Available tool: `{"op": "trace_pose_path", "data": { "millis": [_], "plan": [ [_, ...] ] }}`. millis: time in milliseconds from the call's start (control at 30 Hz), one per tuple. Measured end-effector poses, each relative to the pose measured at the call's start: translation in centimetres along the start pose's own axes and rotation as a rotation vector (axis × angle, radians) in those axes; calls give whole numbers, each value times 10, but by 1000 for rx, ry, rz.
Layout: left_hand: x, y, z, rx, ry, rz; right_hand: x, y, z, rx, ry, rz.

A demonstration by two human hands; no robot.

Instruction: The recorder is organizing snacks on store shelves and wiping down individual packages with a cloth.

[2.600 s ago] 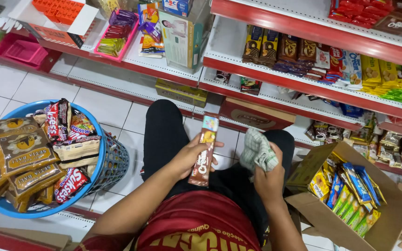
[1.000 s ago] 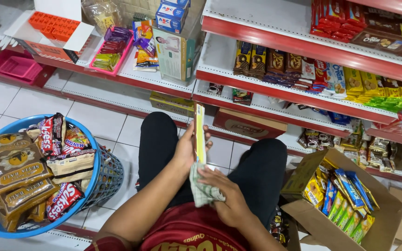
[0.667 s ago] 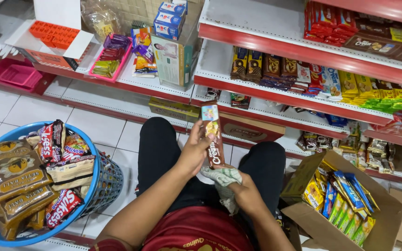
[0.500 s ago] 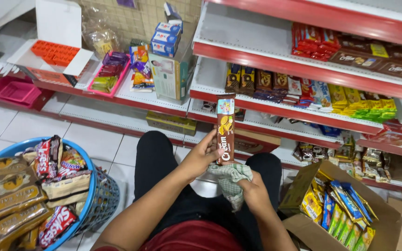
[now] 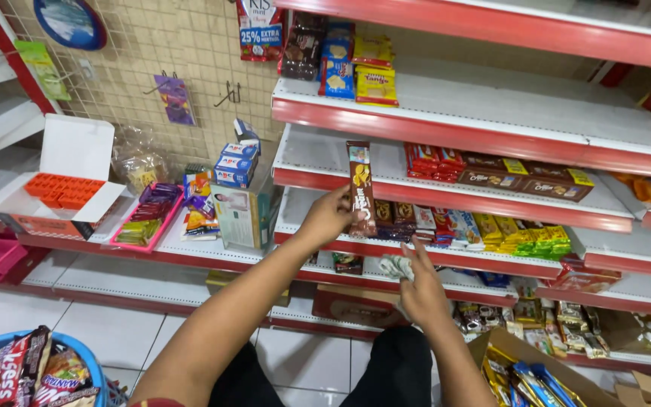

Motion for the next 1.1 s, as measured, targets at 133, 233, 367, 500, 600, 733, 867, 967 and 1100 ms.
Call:
{"op": "trace_pose_path", "data": {
  "millis": [133, 233, 367, 500, 600, 733, 867, 967, 1100],
  "plan": [
    [-2, -12, -73, 49, 16, -6, 37, 7, -65, 85, 260, 281],
    [-15, -24, -125, 212, -142, -238, 47, 9, -94, 34, 110, 467],
    [-1, -39, -161, 221, -145, -414, 69, 5, -115, 26, 79, 618],
    [11, -44, -170, 217, -68, -678, 89, -2, -121, 106, 182, 672],
    [14, -45, -163, 233, 3, -759, 87, 2, -116, 88, 143, 632],
    [0, -47, -161, 265, -21, -779, 81, 7, -110, 81, 170, 625],
    [15, -44, -147, 173, 40, -798, 76, 8, -113, 33, 91, 612],
    [4, -49, -154, 163, 27, -826, 80, 5, -114, 34, 64, 593],
    [17, -46, -146, 121, 42, -803, 76, 5, -112, 54, 55, 573]
  ]
}}
Point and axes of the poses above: each hand's wrist, its own z-axis away from the middle knuckle, its own y-axis out of the back of the hand, x = y × z, the point moved 4 cm from there along -z, towards the middle knuckle, and after that the axes turned 8 degrees about -z, right-handed, at the moved point
